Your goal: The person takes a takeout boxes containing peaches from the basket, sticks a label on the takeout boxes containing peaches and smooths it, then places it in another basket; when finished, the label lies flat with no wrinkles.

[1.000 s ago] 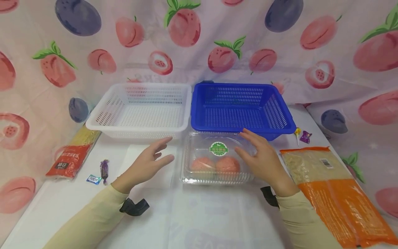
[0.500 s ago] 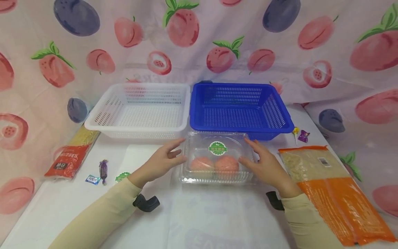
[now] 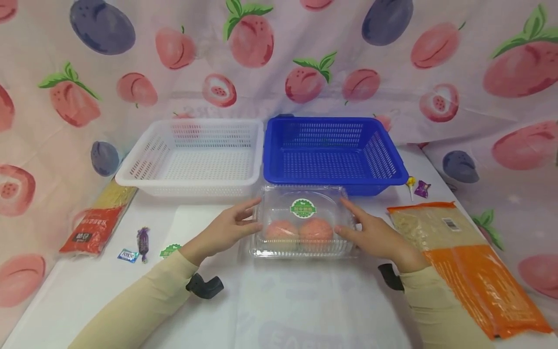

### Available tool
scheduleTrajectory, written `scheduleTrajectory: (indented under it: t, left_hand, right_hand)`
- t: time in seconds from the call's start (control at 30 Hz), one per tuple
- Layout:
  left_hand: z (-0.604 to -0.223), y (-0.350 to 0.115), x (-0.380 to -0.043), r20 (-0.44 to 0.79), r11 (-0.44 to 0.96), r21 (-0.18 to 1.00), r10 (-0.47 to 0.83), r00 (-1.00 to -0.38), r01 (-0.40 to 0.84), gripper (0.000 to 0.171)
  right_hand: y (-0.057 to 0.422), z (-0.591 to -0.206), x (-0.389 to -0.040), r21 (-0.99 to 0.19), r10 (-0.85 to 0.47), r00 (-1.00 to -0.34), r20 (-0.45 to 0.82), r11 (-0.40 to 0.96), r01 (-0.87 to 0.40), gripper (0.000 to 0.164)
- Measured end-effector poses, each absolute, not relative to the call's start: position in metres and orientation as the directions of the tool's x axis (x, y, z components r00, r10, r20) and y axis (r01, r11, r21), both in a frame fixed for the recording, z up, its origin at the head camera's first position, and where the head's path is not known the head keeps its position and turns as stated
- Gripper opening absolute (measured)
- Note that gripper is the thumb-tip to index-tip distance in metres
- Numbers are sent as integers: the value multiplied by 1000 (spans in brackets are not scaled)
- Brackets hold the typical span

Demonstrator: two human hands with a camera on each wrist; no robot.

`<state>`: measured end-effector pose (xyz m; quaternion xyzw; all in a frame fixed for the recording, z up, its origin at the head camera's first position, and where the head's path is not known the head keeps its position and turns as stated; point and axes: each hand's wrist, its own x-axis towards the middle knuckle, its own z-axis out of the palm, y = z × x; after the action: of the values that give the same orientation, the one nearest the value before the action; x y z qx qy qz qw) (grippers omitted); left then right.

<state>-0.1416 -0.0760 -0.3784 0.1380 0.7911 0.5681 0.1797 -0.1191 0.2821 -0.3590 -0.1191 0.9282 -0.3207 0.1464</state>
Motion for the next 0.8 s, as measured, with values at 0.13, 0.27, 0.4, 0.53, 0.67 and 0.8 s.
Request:
scheduleTrajectory:
  t: [0.13,0.27,0.4,0.53,0.67,0.8]
  left_hand:
    - [-376,-78,-138,-148,354,935,424,-894,13,70]
    - [-369,-79,-131,-150,397,917,421,-895,32,69]
    - [-359,-80,-125,-137,403,914,419,-898,49,69]
    - [-350,-79,-121,-134,429,901,416,-899,64,68]
    - [-340,-76,-120,-118,460,882,422,-899,101,68]
    - [-328,-72,-122,-100,462,877,449,-888,135,69]
  right_hand:
    - [280,-357,-115,-669,-303,-921,-244,740,-66,80]
    - [277,-352,-106,-688,-282,-933,-223,724,-54,77]
    - [276,-344,-98,-672,-255,-950,-177,737,-73,73]
    - [277,-336,-91,-663,-244,-958,-152,744,-85,70]
    - [280,-328,-86,-654,-228,-965,-130,752,-90,68]
    - [286,-317,-84,-633,-207,-973,-99,768,-100,67]
